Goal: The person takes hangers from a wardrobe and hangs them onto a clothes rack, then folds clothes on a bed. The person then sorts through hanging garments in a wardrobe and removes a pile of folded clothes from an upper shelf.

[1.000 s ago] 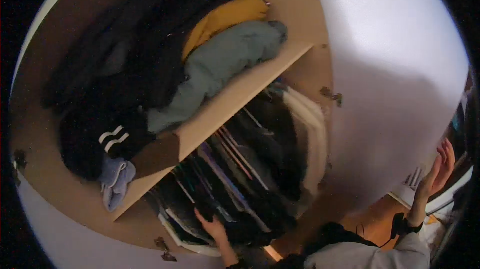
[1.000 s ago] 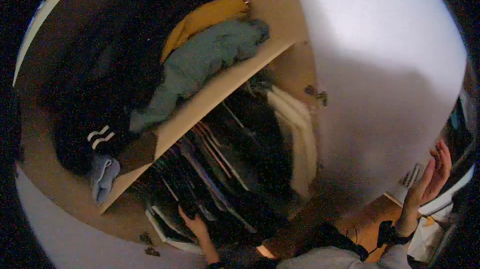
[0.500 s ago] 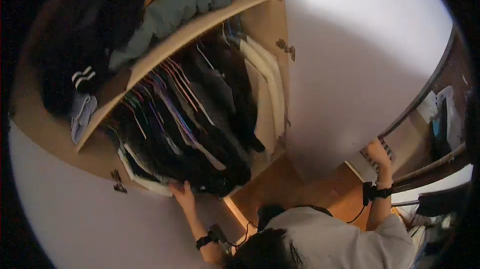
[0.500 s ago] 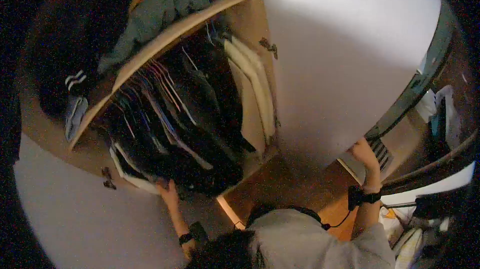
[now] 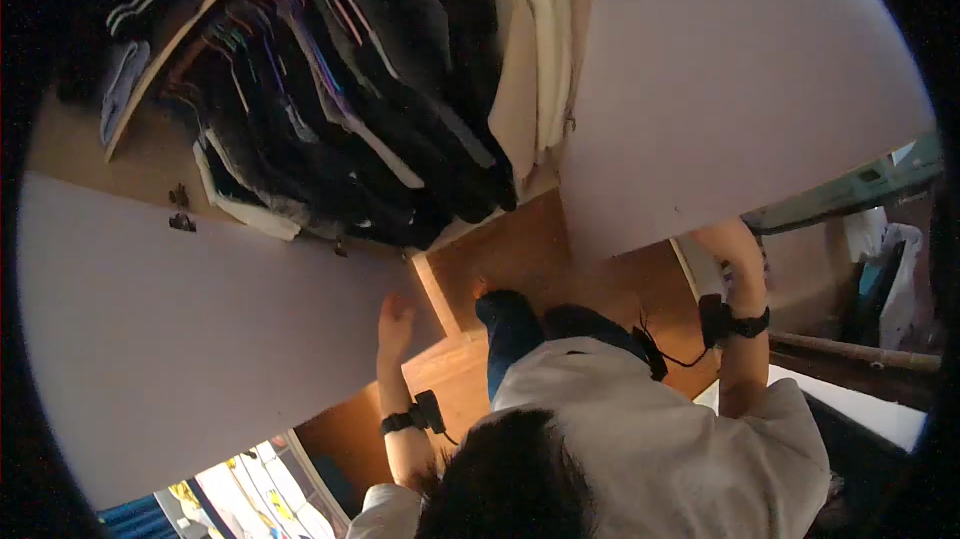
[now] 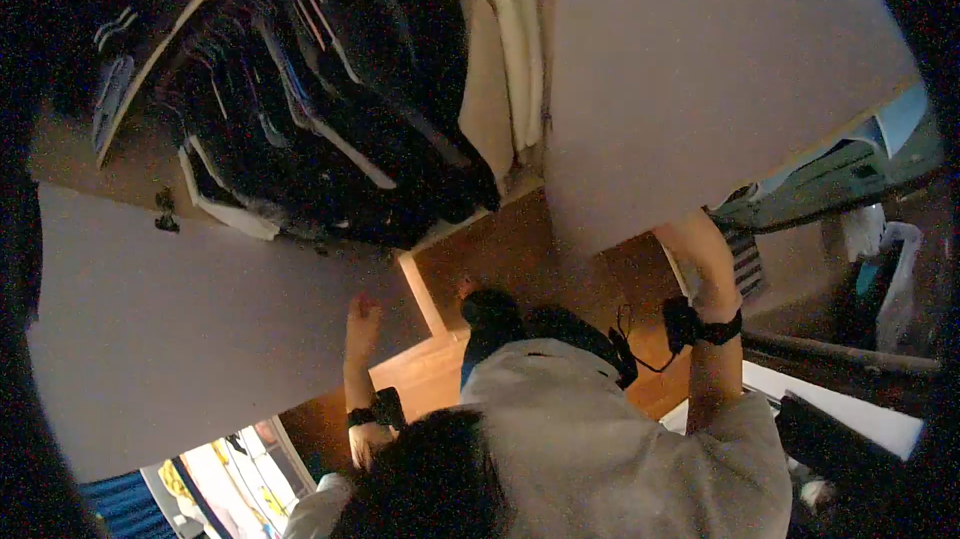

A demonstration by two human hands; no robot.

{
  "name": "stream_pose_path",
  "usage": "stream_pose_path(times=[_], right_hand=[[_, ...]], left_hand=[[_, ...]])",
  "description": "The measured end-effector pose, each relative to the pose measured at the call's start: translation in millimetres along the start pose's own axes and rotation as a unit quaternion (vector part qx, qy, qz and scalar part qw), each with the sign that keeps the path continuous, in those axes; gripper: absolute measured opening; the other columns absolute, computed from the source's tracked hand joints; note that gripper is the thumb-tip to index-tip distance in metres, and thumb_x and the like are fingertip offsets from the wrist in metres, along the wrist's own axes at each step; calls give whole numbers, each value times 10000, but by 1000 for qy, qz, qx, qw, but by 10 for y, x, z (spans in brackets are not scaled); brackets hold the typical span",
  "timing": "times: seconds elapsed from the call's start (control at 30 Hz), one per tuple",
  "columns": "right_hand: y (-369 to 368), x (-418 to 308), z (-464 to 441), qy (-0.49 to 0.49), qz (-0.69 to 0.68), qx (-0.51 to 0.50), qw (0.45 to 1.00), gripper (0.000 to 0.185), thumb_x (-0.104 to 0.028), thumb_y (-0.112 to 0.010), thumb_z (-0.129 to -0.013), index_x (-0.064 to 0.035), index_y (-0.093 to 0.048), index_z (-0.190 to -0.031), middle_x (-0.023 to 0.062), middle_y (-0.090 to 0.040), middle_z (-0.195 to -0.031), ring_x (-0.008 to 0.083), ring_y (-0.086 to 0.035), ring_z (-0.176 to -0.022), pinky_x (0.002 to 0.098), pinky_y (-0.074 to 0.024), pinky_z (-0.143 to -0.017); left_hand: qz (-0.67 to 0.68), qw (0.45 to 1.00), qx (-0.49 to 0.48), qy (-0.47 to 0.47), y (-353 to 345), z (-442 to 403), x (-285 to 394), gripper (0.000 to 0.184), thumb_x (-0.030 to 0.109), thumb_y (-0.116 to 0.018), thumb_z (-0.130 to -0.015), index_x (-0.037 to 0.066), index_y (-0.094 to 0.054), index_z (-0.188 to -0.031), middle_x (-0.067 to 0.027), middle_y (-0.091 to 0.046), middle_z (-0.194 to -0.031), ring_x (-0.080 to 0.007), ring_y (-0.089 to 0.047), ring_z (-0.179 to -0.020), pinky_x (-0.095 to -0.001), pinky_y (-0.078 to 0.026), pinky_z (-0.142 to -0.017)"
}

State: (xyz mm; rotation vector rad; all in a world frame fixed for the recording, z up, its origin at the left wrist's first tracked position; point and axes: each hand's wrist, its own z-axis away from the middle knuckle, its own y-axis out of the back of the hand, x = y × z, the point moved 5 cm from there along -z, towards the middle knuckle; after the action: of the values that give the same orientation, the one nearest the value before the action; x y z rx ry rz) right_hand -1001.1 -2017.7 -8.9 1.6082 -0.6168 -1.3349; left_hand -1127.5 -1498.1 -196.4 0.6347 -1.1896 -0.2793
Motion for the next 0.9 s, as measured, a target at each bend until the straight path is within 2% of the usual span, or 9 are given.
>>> stream_pose_path(times=[0.2,0.27,0.33,0.4,0.53,0.6,0.67,0.77,0.9], right_hand=[[-398,-127,-269,136,37,-70,988,276,-145,-546,-745,-13,-586,-984,214,-573,-1026,375,-531,-971,419,-437,-829],[-529,-368,-494,131,5,-68,989,257,-173,-565,-736,-2,-589,-927,227,-591,-939,385,-557,-901,438,-455,-773],[-543,-825,-699,136,22,-133,982,232,-190,-578,-733,10,-594,-849,230,-599,-843,390,-577,-814,456,-469,-700],[-634,-1240,-994,145,24,-147,978,223,-195,-576,-753,15,-599,-822,234,-590,-763,393,-575,-723,446,-467,-636],[-1072,-1680,-1787,222,-29,-21,974,189,-167,-564,-746,20,-588,-735,229,-587,-710,401,-571,-663,456,-462,-602],[-1241,-1849,-2229,217,-8,16,976,176,-152,-552,-750,20,-592,-764,229,-596,-757,389,-582,-702,456,-465,-622],[-1341,-1940,-2543,202,-32,67,977,169,-141,-551,-749,19,-592,-784,228,-600,-782,383,-588,-731,460,-465,-640],[-1447,-2070,-2926,166,-43,72,983,159,-126,-544,-753,17,-593,-805,225,-607,-805,381,-593,-766,464,-465,-667],[-1362,-2106,-3048,154,-58,77,983,155,-114,-532,-757,13,-595,-821,219,-612,-819,383,-593,-791,463,-469,-691]], left_hand=[[365,871,25,330,-113,951,-930,336,246,-506,-862,23,-480,-1113,-160,-577,-986,-262,-584,-813,-371,-512,-702],[622,686,165,339,-23,1335,-1625,252,270,-494,-853,30,-554,-906,-162,-594,-863,-245,-588,-760,-331,-511,-670],[748,647,-2,148,436,1587,-2225,304,318,-468,-861,49,-557,-750,-170,-601,-804,-257,-595,-739,-339,-513,-686],[526,826,202,32,1310,1745,-2303,363,400,-445,-852,56,-559,-861,-125,-592,-846,-256,-572,-861,-376,-494,-720],[496,731,469,-13,1980,1644,-386,390,370,-446,-866,40,-551,-1045,-89,-598,-974,-246,-555,-952,-355,-481,-743],[198,875,442,10,2217,1475,-681,424,375,-428,-880,31,-509,-1115,-90,-553,-1077,-243,-519,-1013,-371,-445,-827],[194,888,417,-24,2249,1467,-629,426,367,-404,-898,25,-485,-1139,-92,-532,-1116,-234,-515,-1010,-369,-444,-842],[493,750,425,-115,1856,1403,16,402,359,-378,-915,12,-485,-1087,-102,-538,-1055,-217,-547,-912,-353,-485,-757],[485,795,351,-95,1367,1341,258,382,340,-426,-908,10,-475,-1094,-94,-536,-1023,-192,-531,-905,-343,-465,-778]])
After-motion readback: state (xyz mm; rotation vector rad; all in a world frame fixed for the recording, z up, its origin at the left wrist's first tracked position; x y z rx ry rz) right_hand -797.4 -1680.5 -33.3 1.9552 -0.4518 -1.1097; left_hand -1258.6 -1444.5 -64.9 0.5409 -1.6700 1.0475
